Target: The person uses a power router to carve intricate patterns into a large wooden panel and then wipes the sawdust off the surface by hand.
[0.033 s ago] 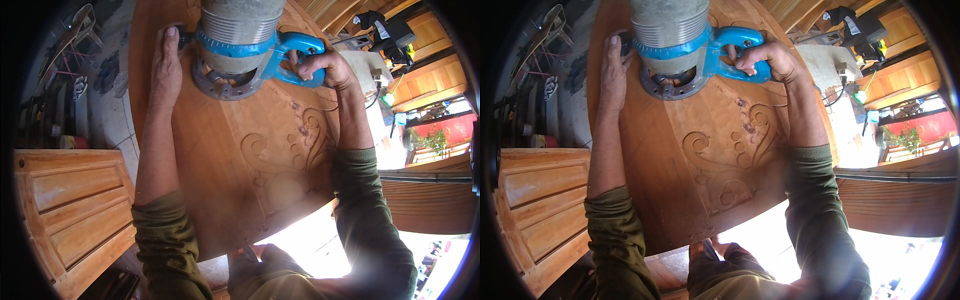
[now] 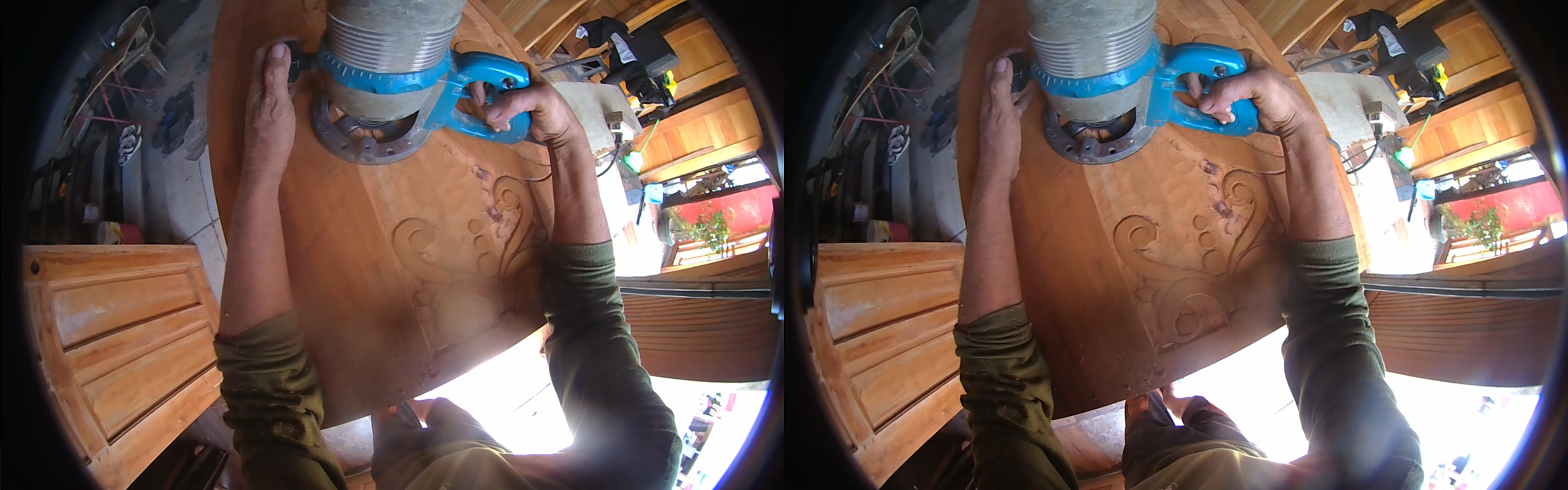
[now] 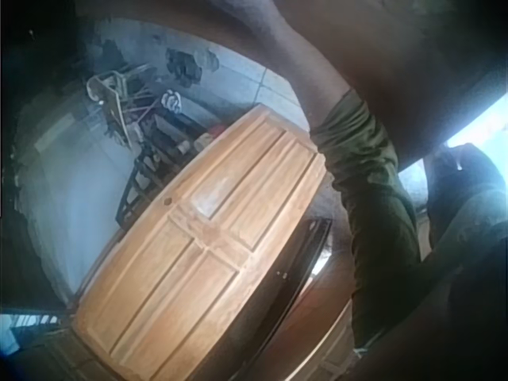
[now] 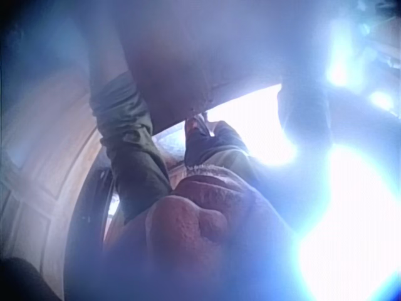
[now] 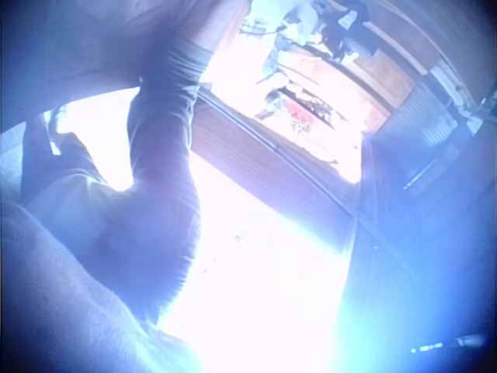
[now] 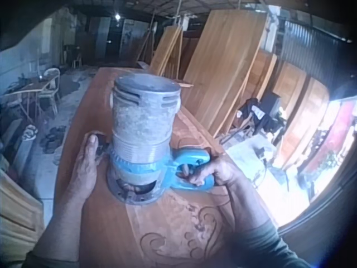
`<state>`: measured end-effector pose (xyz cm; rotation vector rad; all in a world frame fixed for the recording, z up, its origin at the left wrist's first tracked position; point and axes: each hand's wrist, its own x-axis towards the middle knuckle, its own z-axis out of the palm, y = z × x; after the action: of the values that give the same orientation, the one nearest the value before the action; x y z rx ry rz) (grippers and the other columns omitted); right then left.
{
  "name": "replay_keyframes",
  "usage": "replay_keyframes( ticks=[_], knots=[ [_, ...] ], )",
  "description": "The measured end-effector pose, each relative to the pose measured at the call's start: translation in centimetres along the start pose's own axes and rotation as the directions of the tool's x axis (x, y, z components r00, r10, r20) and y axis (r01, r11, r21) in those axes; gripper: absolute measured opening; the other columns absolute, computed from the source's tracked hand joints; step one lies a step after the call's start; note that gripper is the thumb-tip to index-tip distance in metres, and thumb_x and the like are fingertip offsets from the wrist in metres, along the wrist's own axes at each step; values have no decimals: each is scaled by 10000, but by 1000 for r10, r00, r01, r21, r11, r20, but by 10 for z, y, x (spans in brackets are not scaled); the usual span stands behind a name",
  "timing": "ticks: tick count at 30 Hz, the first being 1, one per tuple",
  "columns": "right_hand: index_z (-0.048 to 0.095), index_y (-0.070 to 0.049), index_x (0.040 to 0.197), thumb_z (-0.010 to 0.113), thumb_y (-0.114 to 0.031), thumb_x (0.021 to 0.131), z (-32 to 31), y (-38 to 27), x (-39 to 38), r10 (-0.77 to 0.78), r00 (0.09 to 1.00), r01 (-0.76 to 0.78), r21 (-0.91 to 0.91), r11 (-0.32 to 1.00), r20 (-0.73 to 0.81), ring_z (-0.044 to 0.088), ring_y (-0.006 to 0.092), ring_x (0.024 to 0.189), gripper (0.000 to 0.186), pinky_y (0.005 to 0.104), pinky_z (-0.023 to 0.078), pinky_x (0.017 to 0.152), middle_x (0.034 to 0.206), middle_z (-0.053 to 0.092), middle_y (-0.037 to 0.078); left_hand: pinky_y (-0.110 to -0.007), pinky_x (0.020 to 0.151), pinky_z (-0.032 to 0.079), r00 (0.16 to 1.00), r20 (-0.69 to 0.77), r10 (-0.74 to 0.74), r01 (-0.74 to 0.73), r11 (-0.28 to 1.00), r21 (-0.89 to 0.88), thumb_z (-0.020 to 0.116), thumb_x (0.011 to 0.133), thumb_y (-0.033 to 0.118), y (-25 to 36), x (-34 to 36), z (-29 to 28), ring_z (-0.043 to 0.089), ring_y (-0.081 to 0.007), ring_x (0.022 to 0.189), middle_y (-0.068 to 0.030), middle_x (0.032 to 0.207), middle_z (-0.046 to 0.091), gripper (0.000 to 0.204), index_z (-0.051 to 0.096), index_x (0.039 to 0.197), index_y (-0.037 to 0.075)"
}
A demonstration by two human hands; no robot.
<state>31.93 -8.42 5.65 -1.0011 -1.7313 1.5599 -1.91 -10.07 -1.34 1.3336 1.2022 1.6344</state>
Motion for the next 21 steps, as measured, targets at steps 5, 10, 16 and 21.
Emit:
replay_keyframes(
  ticks=[5, 10, 16, 21],
  knots=[
    [672, 16, 836, 771, -121, 686, -2, -2, -1, 10, 999, -10, 2, 1000, 35, 572, 132, 585, 225, 269, 429, 589, 661, 628, 77, -450, 1189, 432, 1000, -6, -2, 2, 999, 46, 399, 1083, 526, 8, 2, 2, 466, -268, 1438, -158, 1502, 473, 596, 539, 1437, 68],
    [673, 5, 850, 770, -120, 692, -1, 0, -1, 12, 999, -12, -5, 1000, 45, 570, 128, 591, 224, 271, 432, 608, 659, 622, 63, -467, 1109, 487, 998, -62, 11, -11, 1000, 1, 384, 1080, 474, 9, 1, 5, 492, -245, 1390, -133, 1413, 527, 515, 598, 1324, 74],
    [660, -7, 844, 763, -124, 718, 11, -4, -1, 3, 996, -2, -12, 1000, 94, 558, 125, 590, 200, 268, 424, 624, 653, 608, 50, -466, 1054, 508, 989, -128, 78, -63, 991, 118, 369, 1083, 432, 0, 1, -4, 543, -239, 1304, -119, 1348, 572, 470, 614, 1277, 81],
    [661, -10, 847, 750, -116, 739, 6, 3, 5, 25, 994, -29, 33, 999, 108, 555, 126, 587, 176, 272, 428, 621, 654, 602, 49, -444, 1023, 513, 989, -91, 120, -114, 991, 70, 381, 1102, 462, -4, 0, -5, 573, -268, 1224, -131, 1335, 571, 500, 600, 1301, 59]
  ],
)
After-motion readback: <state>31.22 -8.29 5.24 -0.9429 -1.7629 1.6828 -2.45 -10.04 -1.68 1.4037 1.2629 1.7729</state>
